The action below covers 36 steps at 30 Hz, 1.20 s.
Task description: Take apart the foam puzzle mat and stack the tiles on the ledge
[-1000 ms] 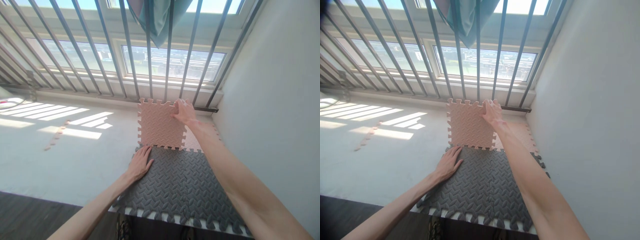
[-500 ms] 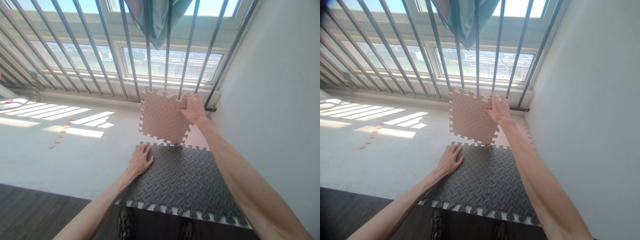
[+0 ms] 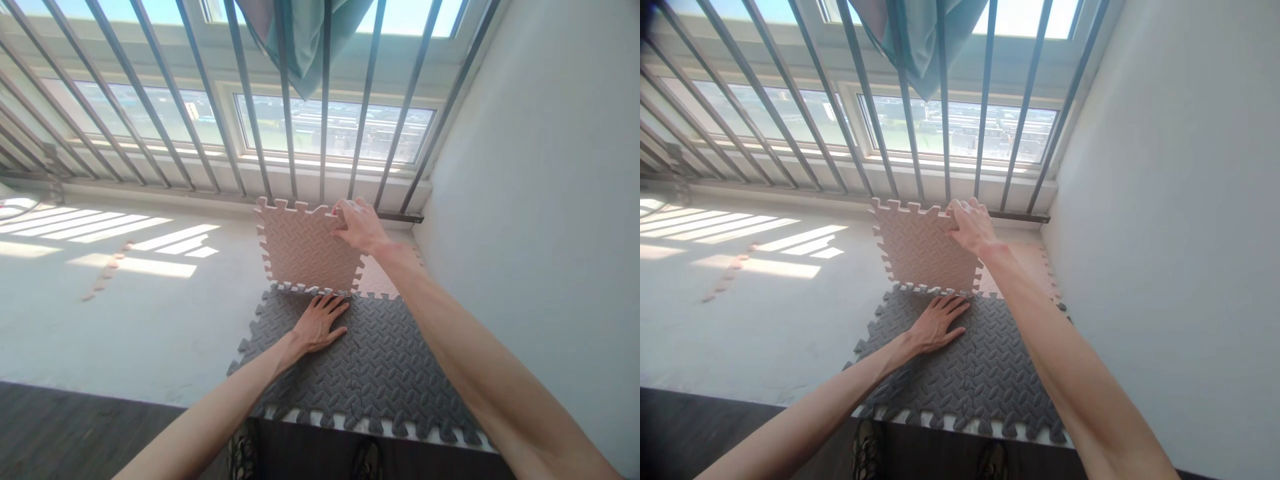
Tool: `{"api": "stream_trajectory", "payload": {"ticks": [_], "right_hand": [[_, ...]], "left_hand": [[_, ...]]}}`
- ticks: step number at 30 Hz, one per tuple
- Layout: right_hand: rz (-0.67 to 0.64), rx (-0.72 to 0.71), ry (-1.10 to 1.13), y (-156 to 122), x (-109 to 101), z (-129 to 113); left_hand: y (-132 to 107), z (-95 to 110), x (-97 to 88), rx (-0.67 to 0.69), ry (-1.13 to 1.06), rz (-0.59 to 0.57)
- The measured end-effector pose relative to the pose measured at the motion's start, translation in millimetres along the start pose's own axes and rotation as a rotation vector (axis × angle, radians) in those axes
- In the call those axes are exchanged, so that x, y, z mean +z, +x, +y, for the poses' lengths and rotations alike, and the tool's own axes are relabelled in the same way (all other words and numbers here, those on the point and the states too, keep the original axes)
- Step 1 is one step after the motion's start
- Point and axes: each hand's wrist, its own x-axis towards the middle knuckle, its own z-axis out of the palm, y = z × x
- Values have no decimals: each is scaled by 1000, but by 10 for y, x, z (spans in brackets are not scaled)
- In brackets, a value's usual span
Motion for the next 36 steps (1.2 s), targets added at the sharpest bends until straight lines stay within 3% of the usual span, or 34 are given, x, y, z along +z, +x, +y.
{"api": "stream_trajectory", "payload": {"ticks": [5,8,11,14,17,19,21,23,25,27,32,36], "right_hand": [[119,-126,-12,306,-179,-118],[155,-140,-16,430,-397,-175],[102,-92,42,340,-642,-129],[-4,-4,176,140,-775,-32],[-147,83,321,5,-694,-81],[-207,111,354,-36,-552,-239],[-158,113,323,-90,-403,-445],[-12,111,288,-215,-287,-611],[119,122,305,-456,-203,-677],[145,135,363,-831,-116,-637],[-16,275,399,-2216,323,-431],[-83,393,413,-3237,811,-461]], "left_hand": [[31,-9,92,-4,-54,52],[-47,-66,105,-28,-269,84],[-300,-189,7,-286,-677,280],[-736,-292,-257,-535,-1118,537],[-1189,-253,-584,-609,-1465,763],[-1431,-153,-756,-661,-1596,837],[-1637,-62,-879,-712,-1642,874],[-1856,-55,-981,-752,-1632,927],[-2139,-178,-1096,-786,-1590,1009],[-2497,-422,-1235,-847,-1513,1105],[-3421,-1138,-1556,-1023,-1310,1223],[-3735,-1373,-1629,-1109,-1277,1265]]}}
